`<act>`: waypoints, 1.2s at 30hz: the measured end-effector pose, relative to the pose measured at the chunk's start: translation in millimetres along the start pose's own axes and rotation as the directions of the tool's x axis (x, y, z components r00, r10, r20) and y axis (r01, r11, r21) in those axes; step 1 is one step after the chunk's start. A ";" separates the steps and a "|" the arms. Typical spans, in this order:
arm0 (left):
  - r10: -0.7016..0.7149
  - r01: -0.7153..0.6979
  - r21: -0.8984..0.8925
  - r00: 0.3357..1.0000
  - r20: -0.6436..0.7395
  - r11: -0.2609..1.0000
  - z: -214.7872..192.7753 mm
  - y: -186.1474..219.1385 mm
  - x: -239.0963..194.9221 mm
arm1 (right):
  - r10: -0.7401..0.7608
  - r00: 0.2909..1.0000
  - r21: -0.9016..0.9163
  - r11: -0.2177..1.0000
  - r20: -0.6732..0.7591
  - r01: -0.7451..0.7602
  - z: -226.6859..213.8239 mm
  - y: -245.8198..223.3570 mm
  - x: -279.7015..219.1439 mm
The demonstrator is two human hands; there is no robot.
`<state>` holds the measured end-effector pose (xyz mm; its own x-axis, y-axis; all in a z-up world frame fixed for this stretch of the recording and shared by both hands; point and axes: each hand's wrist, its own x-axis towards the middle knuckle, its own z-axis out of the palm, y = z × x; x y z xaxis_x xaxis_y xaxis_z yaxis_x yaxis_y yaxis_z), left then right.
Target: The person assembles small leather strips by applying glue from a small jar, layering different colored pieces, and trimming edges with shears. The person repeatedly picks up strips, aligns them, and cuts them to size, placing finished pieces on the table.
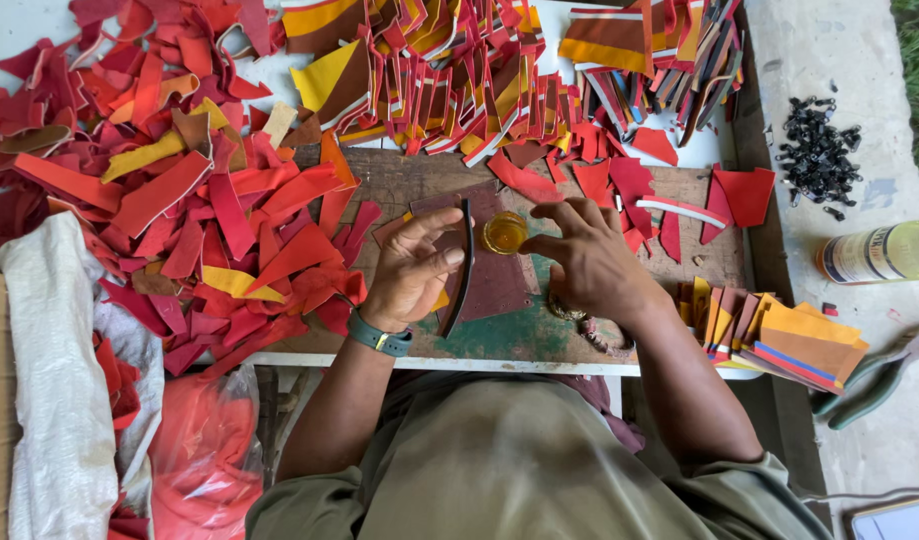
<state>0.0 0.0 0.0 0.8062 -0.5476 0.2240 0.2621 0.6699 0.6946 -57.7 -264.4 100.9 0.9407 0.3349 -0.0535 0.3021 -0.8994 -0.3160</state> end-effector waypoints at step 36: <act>-0.079 0.082 -0.296 0.997 0.020 0.952 30.5 -3.6 6.7 | -0.362 0.800 -0.075 0.924 -0.479 0.374 -29.4 -50.2 -40.1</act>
<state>-11.8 -21.4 19.8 0.7721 -0.6089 0.1820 0.4721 0.7412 0.4772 -106.1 -240.9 146.7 0.7166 0.4592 0.5250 0.6425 -0.7274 -0.2409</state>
